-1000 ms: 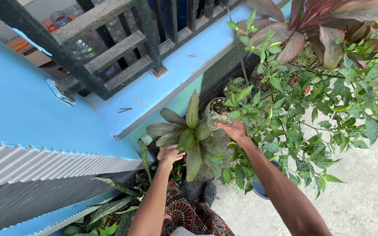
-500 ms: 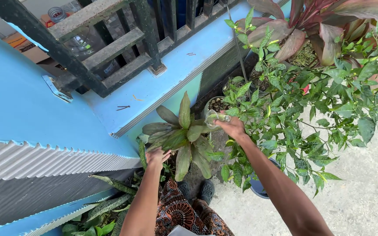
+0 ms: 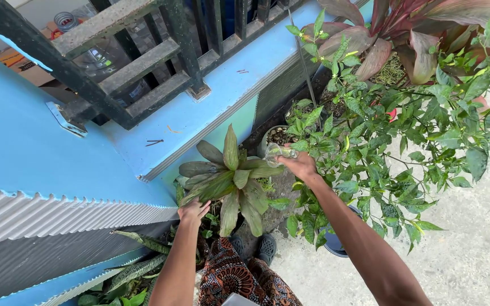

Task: Watering several potted plants in an outdoor garden using a plastic cup and a bucket of water.

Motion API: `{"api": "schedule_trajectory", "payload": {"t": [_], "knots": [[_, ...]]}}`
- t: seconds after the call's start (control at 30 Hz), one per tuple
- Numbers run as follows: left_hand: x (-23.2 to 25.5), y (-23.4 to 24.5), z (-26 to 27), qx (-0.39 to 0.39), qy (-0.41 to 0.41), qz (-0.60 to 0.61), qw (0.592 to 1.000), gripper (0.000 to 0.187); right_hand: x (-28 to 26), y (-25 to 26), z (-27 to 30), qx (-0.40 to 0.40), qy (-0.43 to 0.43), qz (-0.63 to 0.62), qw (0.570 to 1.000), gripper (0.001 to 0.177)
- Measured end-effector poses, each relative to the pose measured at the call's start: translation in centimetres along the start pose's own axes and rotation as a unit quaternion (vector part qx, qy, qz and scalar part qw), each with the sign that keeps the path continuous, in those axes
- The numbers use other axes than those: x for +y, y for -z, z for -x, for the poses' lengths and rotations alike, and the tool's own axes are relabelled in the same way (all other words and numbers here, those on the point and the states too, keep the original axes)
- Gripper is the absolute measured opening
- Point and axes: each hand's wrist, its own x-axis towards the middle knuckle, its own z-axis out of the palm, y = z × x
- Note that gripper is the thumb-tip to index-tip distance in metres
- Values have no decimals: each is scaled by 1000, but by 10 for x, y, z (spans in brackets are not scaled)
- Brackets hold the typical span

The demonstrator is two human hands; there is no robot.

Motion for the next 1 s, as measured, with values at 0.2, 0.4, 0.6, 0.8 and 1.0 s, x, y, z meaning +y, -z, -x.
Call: {"api": "schedule_trajectory", "payload": {"t": [0.2, 0.4, 0.6, 0.8, 1.0], "knots": [[5, 6, 16, 16, 16, 2, 1000, 47, 46, 8, -44, -101, -4, -270, 958, 61], [-6, 9, -2, -1, -7, 8, 1000, 39, -30, -5, 22, 49, 20, 221, 974, 68], [10, 3, 28, -27, -12, 5, 1000, 41, -36, -14, 23, 33, 37, 239, 970, 69], [15, -20, 27, -93, -29, 4, 995, 34, -65, -24, 46, 28, -21, 278, 960, 74], [12, -48, 26, -132, -46, -47, 989, 36, -48, -26, 31, 26, 32, 249, 968, 78]]}}
